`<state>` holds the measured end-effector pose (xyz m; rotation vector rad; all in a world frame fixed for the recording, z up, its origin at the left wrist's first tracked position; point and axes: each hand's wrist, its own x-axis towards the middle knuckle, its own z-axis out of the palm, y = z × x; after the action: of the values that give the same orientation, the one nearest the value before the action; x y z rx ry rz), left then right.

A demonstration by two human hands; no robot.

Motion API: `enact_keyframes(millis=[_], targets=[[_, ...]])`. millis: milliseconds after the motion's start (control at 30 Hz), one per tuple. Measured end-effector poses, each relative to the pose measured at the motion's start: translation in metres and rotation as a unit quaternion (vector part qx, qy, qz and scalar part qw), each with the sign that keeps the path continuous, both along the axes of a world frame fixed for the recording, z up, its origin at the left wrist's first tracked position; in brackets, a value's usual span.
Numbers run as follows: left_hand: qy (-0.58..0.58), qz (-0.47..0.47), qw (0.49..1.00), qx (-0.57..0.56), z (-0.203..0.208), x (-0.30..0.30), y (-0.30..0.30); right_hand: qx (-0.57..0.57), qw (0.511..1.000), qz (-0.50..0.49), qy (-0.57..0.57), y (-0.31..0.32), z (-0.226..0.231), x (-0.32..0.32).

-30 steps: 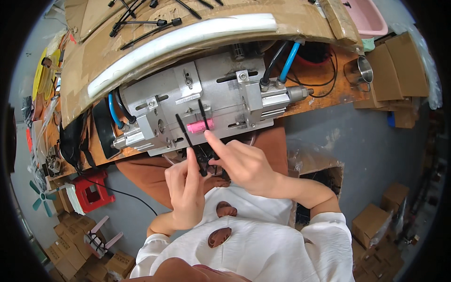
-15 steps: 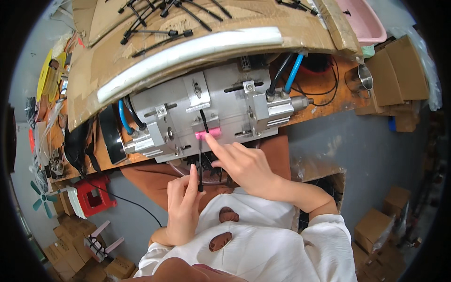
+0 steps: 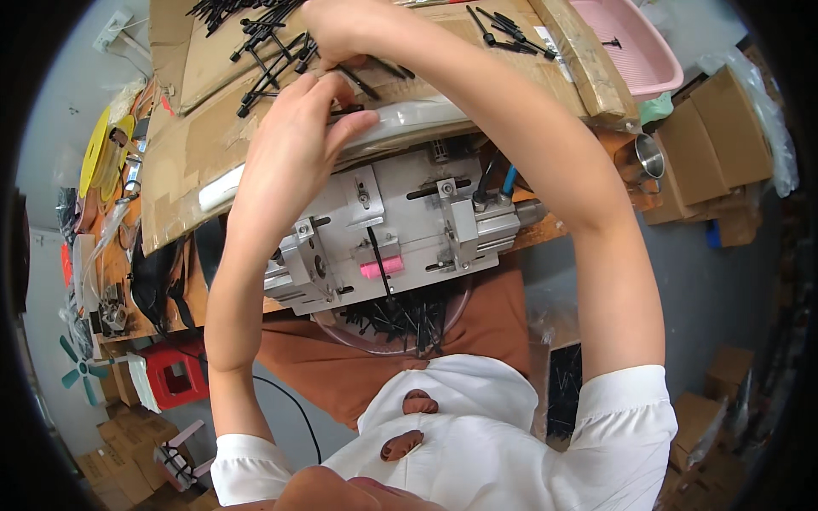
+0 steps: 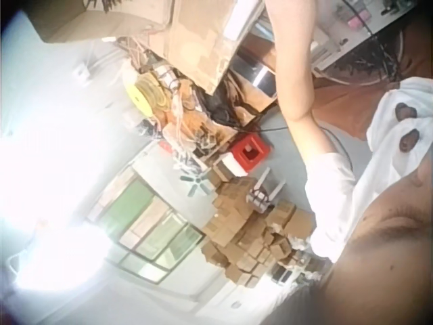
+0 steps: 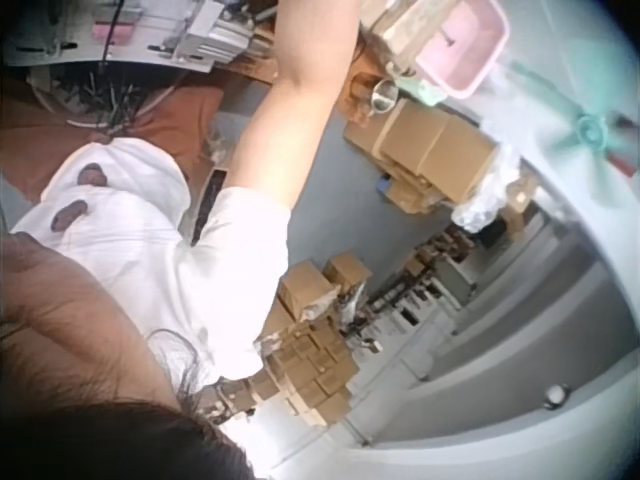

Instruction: The person picks up a cable tie from a cardboard box, places it into a machine to be cut, and then drops the shortened tie into a plastic bowl. This process is repeated for several more cable ties.

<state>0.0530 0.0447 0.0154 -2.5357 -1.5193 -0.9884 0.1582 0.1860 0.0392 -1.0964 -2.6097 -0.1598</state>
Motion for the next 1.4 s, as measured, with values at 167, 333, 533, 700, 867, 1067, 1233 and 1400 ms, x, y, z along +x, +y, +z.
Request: enact_keyframes(millis=[167, 333, 533, 700, 867, 1067, 1233, 1400], targets=[[-0.132, 0.007, 0.983, -0.126, 0.021, -0.037, -0.049, -0.313, 0.948, 0.005, 0.051, -0.028, 0.047, 0.006], [-0.237, 0.063, 0.966, -0.088, -0.001, -0.051, -0.118, -0.393, 0.854, 0.09, 0.328, -0.038, 0.053, 0.071], [-0.094, 0.057, 0.99, -0.087, -0.078, 0.004, -0.184, -0.32, 0.783, 0.128, 0.517, -0.108, 0.041, 0.088], [0.015, 0.08, 0.991, -0.102, -0.109, 0.033, -0.172, -0.354, 0.706, 0.155, 0.593, -0.139, 0.022, 0.112], [0.025, 0.082, 0.99, -0.112, -0.108, 0.039, -0.171, -0.249, 0.755, 0.093, 0.599, -0.18, 0.007, 0.128], [0.038, 0.077, 0.986, -0.142, -0.099, 0.026, -0.171, -0.17, 0.88, 0.03, 0.442, -0.238, -0.051, 0.101], [0.01, 0.051, 0.998, 0.045, -0.026, -0.002, -0.079, -0.128, 0.943, 0.04, 0.303, -0.279, -0.112, 0.084], [-0.019, -0.005, 0.995, -0.098, -0.003, -0.046, 0.012, -0.15, 0.937, 0.057, 0.31, -0.279, -0.142, 0.062]])
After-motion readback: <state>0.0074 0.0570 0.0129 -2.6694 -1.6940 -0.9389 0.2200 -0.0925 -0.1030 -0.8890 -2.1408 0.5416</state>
